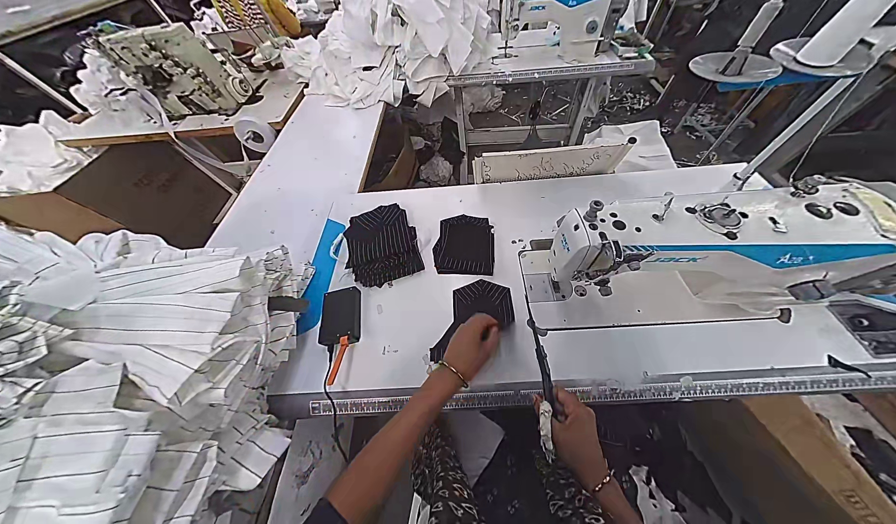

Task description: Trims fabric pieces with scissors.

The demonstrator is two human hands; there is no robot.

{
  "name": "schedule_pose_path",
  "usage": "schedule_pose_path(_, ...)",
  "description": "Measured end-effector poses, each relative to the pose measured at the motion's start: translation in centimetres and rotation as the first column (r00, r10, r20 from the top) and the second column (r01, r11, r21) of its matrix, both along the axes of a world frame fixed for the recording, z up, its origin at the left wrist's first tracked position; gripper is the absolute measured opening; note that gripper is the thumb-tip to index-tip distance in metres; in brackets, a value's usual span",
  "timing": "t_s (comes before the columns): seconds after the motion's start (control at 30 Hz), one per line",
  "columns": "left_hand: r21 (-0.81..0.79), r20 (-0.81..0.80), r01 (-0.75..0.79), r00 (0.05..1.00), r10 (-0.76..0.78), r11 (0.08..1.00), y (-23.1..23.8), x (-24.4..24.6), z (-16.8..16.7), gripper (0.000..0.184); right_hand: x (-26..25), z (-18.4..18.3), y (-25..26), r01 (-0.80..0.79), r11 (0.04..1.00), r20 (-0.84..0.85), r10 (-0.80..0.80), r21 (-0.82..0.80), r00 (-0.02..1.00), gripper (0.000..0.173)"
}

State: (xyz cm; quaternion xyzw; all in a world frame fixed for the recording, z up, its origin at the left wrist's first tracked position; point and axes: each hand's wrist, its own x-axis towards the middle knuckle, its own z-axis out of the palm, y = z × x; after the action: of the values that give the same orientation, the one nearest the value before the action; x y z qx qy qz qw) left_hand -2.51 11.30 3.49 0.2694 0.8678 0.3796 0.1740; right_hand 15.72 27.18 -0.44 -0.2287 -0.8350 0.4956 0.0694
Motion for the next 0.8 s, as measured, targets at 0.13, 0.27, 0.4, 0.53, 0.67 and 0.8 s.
schedule_pose_path(0.13, 0.460, 0.622, -0.706, 0.689, 0.372, 0.538, -2.2, -2.8, 0.0, 0.035, -0.1, 0.1, 0.2, -0.016, 1.000, 0.001, 0.016, 0.002, 1.000, 0.023)
schedule_pose_path(0.27, 0.296, 0.869, -0.923, 0.368, 0.331, 0.247, -4.8, -3.3, -0.6, 0.034, 0.0, -0.1, 0.3, -0.027, 1.000, -0.007, 0.027, -0.014, 1.000, 0.022)
schedule_pose_path(0.4, 0.267, 0.910, -0.943, 0.315, 0.271, 0.201, -5.9, -3.5, -1.6, 0.033, 0.0, -0.2, 0.3, -0.009, 1.000, -0.003, 0.009, -0.027, 1.000, 0.026)
schedule_pose_path(0.53, 0.276, 0.912, -0.943, 0.317, 0.260, 0.184, -5.8, -3.7, -1.6, 0.035, 0.0, -0.1, 0.2, -0.005, 1.000, -0.004, 0.005, -0.020, 1.000, 0.027)
schedule_pose_path(0.67, 0.287, 0.900, -0.918, 0.356, 0.249, 0.274, -6.0, -3.7, -1.2, 0.052, 0.0, -0.2, 0.2, 0.004, 0.999, 0.005, -0.003, -0.039, 1.000, 0.026)
schedule_pose_path(0.8, 0.384, 0.678, -0.798, 0.585, 0.445, 0.464, -5.1, -3.1, -0.3, 0.029, 0.0, -0.4, 0.3, -0.003, 0.999, 0.003, 0.003, -0.037, 1.000, 0.024)
